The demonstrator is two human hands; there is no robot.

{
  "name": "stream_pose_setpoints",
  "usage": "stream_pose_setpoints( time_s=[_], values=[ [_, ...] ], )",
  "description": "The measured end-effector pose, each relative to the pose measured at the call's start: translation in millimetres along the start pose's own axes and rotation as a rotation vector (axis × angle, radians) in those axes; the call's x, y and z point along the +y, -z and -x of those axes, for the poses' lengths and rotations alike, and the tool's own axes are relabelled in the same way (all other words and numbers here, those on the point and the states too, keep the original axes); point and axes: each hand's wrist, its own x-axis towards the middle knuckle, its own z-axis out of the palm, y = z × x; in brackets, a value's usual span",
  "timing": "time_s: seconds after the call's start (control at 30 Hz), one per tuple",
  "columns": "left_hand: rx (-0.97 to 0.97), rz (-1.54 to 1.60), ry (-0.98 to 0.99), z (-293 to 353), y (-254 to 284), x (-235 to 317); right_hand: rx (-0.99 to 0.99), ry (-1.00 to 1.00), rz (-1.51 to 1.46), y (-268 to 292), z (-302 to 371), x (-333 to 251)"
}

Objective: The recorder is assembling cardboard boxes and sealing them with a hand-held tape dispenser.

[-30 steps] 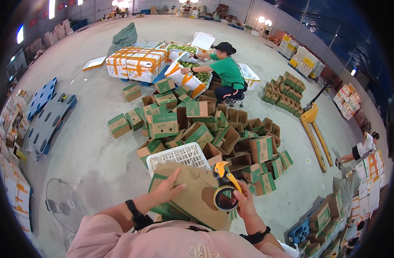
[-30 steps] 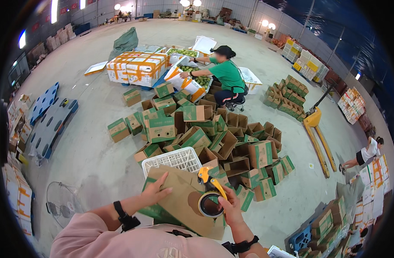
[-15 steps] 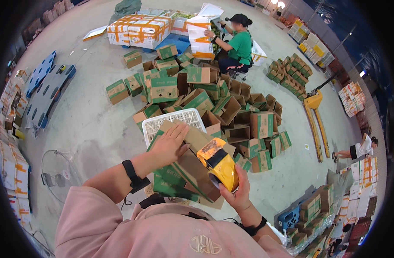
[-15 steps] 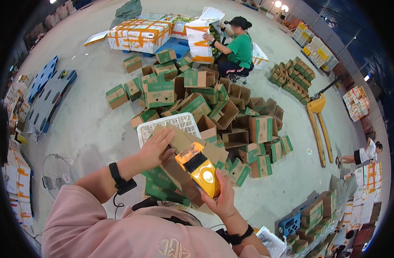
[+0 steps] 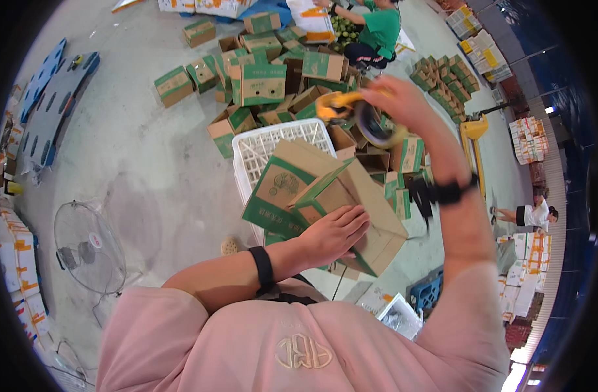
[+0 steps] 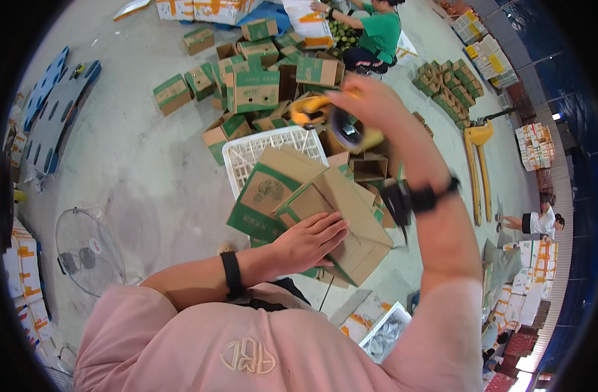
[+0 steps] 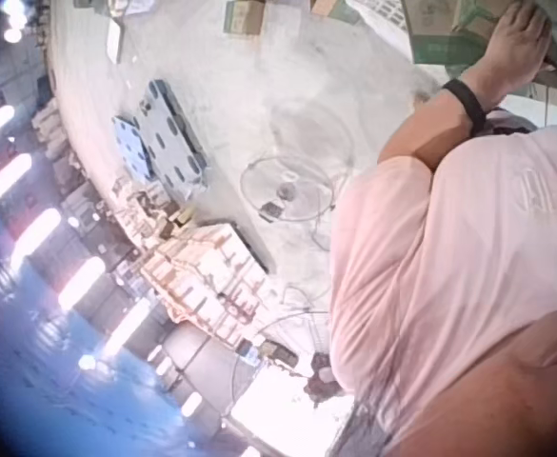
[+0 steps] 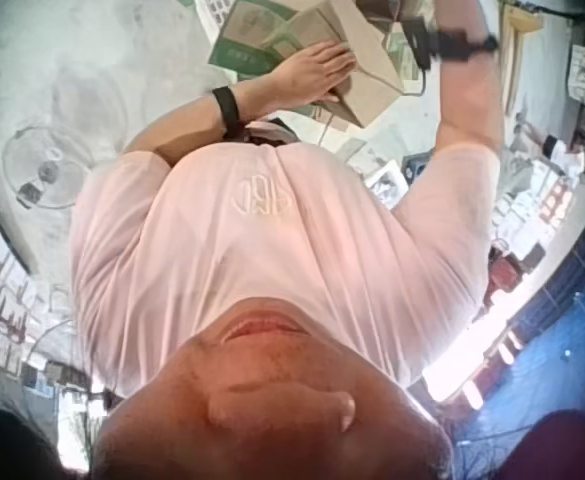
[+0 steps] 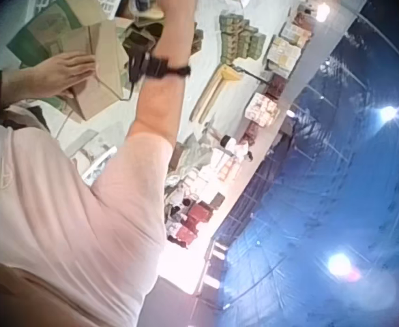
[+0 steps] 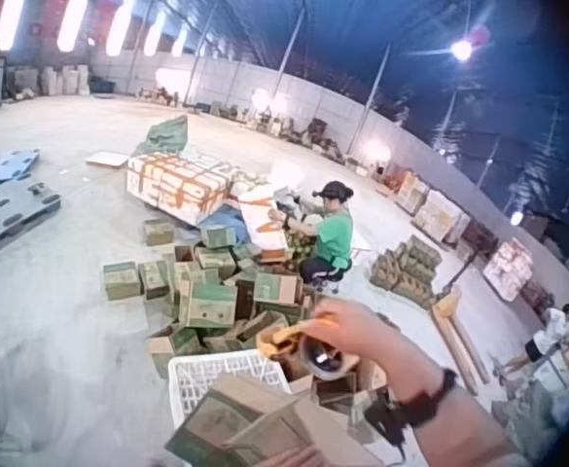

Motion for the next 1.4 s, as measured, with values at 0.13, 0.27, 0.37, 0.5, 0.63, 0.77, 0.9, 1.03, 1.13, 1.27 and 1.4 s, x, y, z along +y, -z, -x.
stream_pose_setpoints(
  time_s=[0.13, 0.27, 0.37, 0.5, 0.63, 0.77, 0.9, 1.03, 1.13, 1.27, 1.4],
  values=[
    [-0.026, 0.003, 0.016, -2, -5, 3, -0.534, 0.017, 0.297, -81, -103, -50],
    [-0.054, -0.043, 0.056, 6, -4, 1, -0.816, -0.018, 0.422, -124, -76, -90],
    [-0.038, 0.005, 0.052, 15, -11, -1, -0.956, -0.039, 0.379, -59, -45, -110],
    [0.006, -0.011, 0.025, 11, -4, -3, -0.584, 0.021, 0.244, 18, 45, -84],
    [0.219, 0.026, -0.054, 16, -11, -9, -0.101, 0.011, 0.148, 8, 169, -48],
    [0.203, -0.04, 0.006, 19, -10, -6, -0.154, -0.219, 0.096, 26, 294, -55],
    [0.14, -0.096, 0.042, 21, 0, 6, -0.44, -0.353, 0.131, 19, 389, -31],
    [0.085, -0.062, 0.047, 6, -1, 13, -0.138, -0.425, 0.083, -113, 372, 9],
    [0.106, -0.079, 0.176, 3, 28, -12, -0.214, -0.415, 0.121, -133, 335, 20],
    [0.092, -0.078, 0.422, 23, 49, -36, -0.127, -0.451, 0.152, -75, 301, 55],
    [-0.326, 0.085, 0.209, 31, 61, 8, -0.253, -0.54, 0.416, 14, 211, 81]
  ],
)
